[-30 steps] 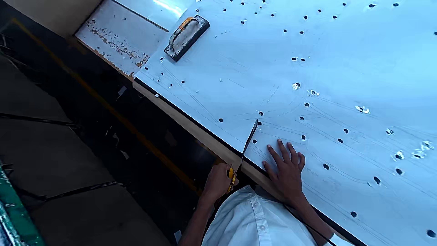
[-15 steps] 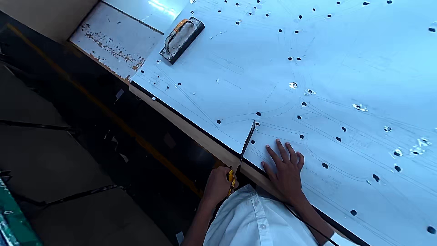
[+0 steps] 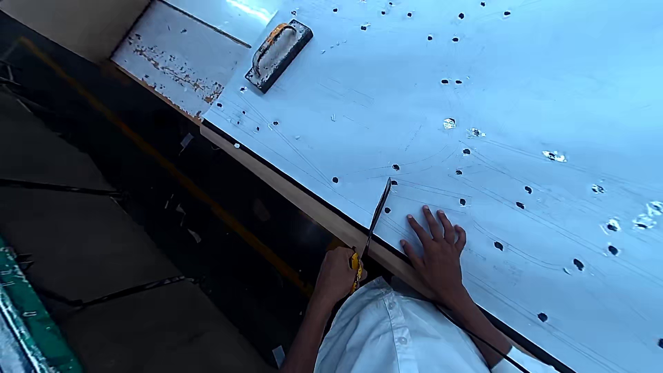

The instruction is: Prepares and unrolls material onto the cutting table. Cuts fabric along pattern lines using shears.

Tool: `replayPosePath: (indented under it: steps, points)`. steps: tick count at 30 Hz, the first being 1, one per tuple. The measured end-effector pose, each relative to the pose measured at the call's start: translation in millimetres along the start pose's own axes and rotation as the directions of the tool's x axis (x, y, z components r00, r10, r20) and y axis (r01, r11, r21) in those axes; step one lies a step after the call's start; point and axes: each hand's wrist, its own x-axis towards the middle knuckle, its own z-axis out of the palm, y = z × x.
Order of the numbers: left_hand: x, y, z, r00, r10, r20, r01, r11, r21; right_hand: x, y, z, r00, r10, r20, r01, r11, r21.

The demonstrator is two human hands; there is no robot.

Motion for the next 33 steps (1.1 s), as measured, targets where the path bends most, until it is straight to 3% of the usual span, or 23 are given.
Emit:
replayPosePath:
  steps: [12, 19, 22, 28, 33]
  points:
    - [1, 3, 2, 1.0, -0.01, -0.006, 0.01, 0.999, -0.043, 1, 1, 1, 1.0, -0.008, -0.016, 0.009, 1.0, 0.024]
    - [-2, -14, -3, 0.998, 0.056, -0.014, -0.057, 0.997, -0.045, 1, 2, 7, 1.0, 0.002, -0.031, -0.001, 1.0, 0.015]
    - [-3, -28, -14, 0.998, 0.052, -0.034, -0.051, 0.998, 0.049, 0, 2, 6, 1.0, 0.008, -0.019, -0.008, 1.0, 0.006]
    - [-2, -20, -44, 0.993, -0.002, -0.121, 0.054, 0.903, 0.427, 2, 2, 6, 1.0, -0.001, -0.025, 0.001, 1.0, -0.004]
    - [-8, -17, -60, 0.984, 0.023, -0.177, 0.081, 0.825, 0.559, -2, 3, 10, 0.999, 0.006, -0.039, -0.006, 1.0, -0.015]
